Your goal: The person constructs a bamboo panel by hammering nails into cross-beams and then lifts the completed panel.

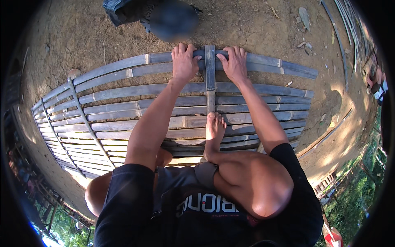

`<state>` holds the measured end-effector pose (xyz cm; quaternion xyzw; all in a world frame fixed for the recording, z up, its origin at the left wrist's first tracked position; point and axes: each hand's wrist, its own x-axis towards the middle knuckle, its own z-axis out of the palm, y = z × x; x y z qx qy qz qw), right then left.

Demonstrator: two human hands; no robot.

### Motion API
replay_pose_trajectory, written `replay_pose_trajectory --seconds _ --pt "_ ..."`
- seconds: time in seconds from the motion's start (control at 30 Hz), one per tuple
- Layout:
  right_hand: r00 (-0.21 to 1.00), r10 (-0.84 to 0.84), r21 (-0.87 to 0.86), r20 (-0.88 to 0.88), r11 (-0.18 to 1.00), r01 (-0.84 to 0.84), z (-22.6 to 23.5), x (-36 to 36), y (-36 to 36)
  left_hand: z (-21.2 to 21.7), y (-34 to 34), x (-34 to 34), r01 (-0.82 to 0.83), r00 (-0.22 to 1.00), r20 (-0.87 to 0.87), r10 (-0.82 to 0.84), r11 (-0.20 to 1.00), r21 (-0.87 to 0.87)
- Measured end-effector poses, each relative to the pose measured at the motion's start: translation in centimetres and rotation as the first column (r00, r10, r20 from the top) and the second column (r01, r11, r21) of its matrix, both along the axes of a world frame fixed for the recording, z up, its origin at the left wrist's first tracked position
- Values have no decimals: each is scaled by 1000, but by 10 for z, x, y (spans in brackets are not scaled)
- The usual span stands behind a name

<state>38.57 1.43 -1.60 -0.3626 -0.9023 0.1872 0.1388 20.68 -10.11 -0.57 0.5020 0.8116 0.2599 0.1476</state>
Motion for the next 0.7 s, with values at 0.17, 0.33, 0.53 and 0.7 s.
replay_pose_trajectory --seconds 0.17,0.33,0.53,0.7 --pt "998 14 56 -66 998 -10 4 4 -2 -1 0 3 -6 1000 -7 6 1000 1" --pt "996 -35 6 -76 999 36 14 -6 0 2 0 0 -5 1000 -7 5 1000 12" --pt "959 -215 55 -184 972 228 7 -46 25 4 4 2 -4 1000 -1 4 1000 -20" --pt "921 -352 91 -165 925 370 2 -64 -15 8 4 0 0 1000 14 1 998 -55"
